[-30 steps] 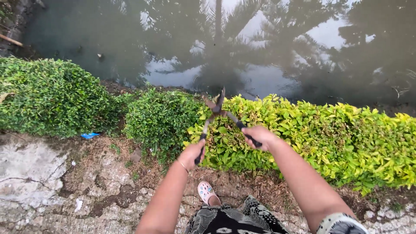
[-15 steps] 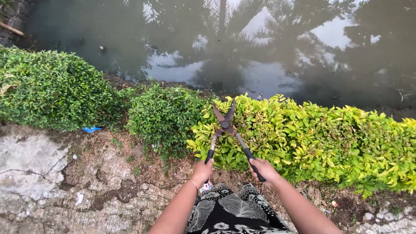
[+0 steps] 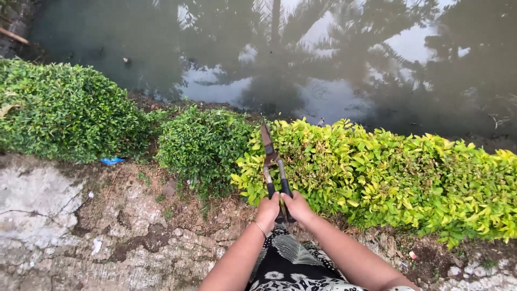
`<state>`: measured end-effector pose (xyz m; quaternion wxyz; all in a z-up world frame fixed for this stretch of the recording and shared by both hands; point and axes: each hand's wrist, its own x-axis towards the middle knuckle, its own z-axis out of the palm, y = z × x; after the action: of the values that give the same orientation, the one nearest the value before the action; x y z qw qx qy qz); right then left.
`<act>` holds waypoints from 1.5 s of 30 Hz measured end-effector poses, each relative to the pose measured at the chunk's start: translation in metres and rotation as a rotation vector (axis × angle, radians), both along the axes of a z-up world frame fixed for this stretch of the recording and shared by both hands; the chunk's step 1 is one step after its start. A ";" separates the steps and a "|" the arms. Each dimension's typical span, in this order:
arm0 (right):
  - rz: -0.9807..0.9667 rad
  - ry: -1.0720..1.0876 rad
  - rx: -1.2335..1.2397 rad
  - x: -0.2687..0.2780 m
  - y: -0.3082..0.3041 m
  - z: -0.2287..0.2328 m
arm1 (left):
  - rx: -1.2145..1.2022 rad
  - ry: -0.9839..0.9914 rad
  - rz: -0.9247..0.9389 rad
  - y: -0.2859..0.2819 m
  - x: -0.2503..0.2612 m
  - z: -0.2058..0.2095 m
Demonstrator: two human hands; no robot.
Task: Trimming a garden hedge using manual hedge shears
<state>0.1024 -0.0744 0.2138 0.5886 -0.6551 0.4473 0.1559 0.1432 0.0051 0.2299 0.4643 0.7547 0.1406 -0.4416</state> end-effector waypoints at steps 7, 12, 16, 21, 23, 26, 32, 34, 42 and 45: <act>0.032 -0.123 0.120 -0.015 -0.044 0.055 | 0.098 -0.152 -0.106 0.052 0.018 -0.042; 0.238 0.175 0.131 -0.066 -0.090 0.039 | 0.128 -0.088 -0.268 0.119 0.012 0.027; 0.214 0.216 0.130 -0.112 -0.060 0.025 | 0.165 -0.051 -0.270 0.161 -0.051 -0.034; 0.392 0.279 0.075 -0.184 -0.032 -0.036 | 0.289 -0.172 -0.354 0.215 -0.129 -0.149; 0.369 0.257 0.075 -0.206 -0.031 -0.063 | 0.306 -0.153 -0.366 0.221 -0.145 -0.153; 0.351 0.245 0.060 -0.221 -0.032 -0.074 | 0.329 -0.121 -0.383 0.213 -0.154 -0.135; 0.291 0.232 0.109 -0.211 -0.038 -0.066 | 0.290 0.000 -0.313 0.179 -0.151 -0.079; 0.295 0.220 0.106 -0.205 -0.043 -0.069 | 0.281 -0.004 -0.278 0.176 -0.149 -0.085; 0.346 0.238 0.040 -0.178 -0.035 -0.076 | 0.379 -0.137 -0.328 0.184 -0.125 -0.139; 0.357 0.255 0.011 -0.172 -0.027 -0.070 | 0.350 -0.139 -0.318 0.189 -0.116 -0.142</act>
<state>-0.0694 -0.1009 0.1436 0.4939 -0.6958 0.3940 0.3416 0.0267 0.1942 0.0875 0.2600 0.8648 0.0622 -0.4251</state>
